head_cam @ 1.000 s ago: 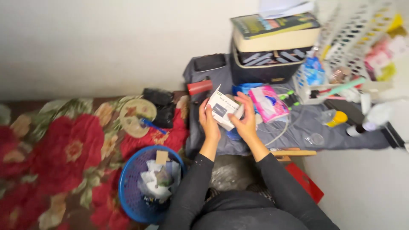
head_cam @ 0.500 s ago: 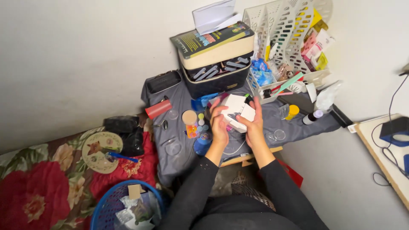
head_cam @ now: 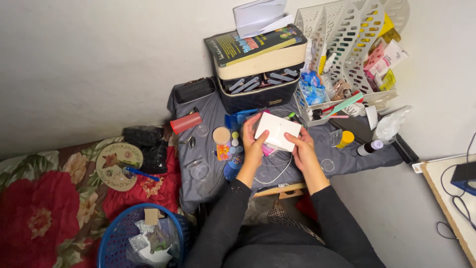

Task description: The person organizes a cluttered surface by sorting various items into a blue basket and a white wall-mounted organizer. They handle small boxes, bottles, and packets, placing them into designated containers while standing in a bedroom.

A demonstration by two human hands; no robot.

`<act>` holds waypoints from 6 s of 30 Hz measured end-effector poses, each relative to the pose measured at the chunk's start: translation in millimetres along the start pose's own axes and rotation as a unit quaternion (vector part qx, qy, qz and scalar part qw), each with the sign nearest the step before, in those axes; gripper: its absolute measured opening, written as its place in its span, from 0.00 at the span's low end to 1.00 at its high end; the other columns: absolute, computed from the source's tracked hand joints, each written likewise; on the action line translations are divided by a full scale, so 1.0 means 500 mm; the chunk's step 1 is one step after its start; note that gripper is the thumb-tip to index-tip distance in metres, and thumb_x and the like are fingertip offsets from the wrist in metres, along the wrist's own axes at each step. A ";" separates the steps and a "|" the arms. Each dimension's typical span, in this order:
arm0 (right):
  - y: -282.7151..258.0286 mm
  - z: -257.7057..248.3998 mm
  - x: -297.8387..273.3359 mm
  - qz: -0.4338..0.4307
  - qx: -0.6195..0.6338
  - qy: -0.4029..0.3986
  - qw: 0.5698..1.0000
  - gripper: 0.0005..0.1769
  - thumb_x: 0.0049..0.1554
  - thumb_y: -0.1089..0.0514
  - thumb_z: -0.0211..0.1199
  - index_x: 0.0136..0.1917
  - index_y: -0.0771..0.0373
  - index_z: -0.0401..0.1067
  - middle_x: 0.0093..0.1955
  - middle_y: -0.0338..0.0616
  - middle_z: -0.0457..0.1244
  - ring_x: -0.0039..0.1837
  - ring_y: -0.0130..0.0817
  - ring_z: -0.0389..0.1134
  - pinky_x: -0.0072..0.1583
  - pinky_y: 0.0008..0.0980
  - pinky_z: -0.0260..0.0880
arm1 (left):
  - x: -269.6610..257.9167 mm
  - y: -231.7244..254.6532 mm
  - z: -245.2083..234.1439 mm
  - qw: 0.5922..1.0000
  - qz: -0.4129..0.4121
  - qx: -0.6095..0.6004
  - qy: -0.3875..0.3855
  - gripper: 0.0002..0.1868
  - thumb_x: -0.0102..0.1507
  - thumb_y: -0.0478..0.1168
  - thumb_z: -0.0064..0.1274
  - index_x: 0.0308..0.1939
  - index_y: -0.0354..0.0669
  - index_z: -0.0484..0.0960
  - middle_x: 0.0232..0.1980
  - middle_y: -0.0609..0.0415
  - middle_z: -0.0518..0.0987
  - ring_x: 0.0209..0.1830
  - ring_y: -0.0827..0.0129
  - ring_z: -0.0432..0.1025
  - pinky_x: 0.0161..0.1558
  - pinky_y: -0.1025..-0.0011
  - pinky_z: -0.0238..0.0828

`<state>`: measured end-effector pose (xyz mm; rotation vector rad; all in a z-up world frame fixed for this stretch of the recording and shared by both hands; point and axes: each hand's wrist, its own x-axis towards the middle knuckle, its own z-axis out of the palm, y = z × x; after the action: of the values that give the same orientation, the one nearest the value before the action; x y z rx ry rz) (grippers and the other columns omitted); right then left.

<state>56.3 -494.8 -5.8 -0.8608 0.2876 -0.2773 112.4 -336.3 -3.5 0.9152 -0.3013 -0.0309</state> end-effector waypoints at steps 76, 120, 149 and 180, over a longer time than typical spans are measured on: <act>0.083 0.007 0.155 -0.146 -0.478 0.074 0.863 0.27 0.52 0.64 0.70 0.65 0.68 0.73 0.63 0.55 0.67 0.61 0.43 0.69 0.61 0.35 0.70 | 0.019 -0.078 -0.242 0.991 -0.081 0.096 0.049 0.25 0.72 0.43 0.47 0.72 0.41 0.68 0.76 0.49 0.66 0.74 0.66 0.61 0.72 0.70 0.55; -0.016 -0.064 0.174 -0.274 -0.569 -0.004 0.776 0.32 0.49 0.60 0.75 0.67 0.59 0.73 0.55 0.49 0.63 0.51 0.45 0.64 0.53 0.40 0.67 | -0.052 -0.064 -0.138 0.968 0.008 0.205 0.142 0.21 0.61 0.27 0.52 0.59 0.36 0.77 0.66 0.50 0.73 0.68 0.63 0.66 0.66 0.69 0.63; -0.004 -0.030 0.251 -0.190 -0.566 -0.260 0.759 0.13 0.56 0.59 0.67 0.54 0.65 0.75 0.49 0.48 0.65 0.49 0.43 0.68 0.50 0.37 0.67 | -0.007 -0.196 -0.041 0.936 0.033 0.326 0.130 0.27 0.66 0.40 0.58 0.66 0.34 0.69 0.65 0.46 0.73 0.65 0.61 0.68 0.61 0.67 0.68; 0.384 0.318 -0.124 -0.325 -0.537 -0.313 0.713 0.39 0.51 0.62 0.68 0.75 0.59 0.63 0.74 0.53 0.60 0.76 0.54 0.60 0.77 0.51 0.60 | -0.432 0.249 -0.489 0.602 0.091 0.628 0.484 0.49 0.62 0.47 0.62 0.79 0.33 0.51 0.82 0.34 0.51 0.83 0.43 0.44 0.79 0.49 0.37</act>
<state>79.5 -242.4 -47.7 -2.1645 -0.6103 -0.4523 -41.0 -37.3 -97.9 2.1340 0.7646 0.9840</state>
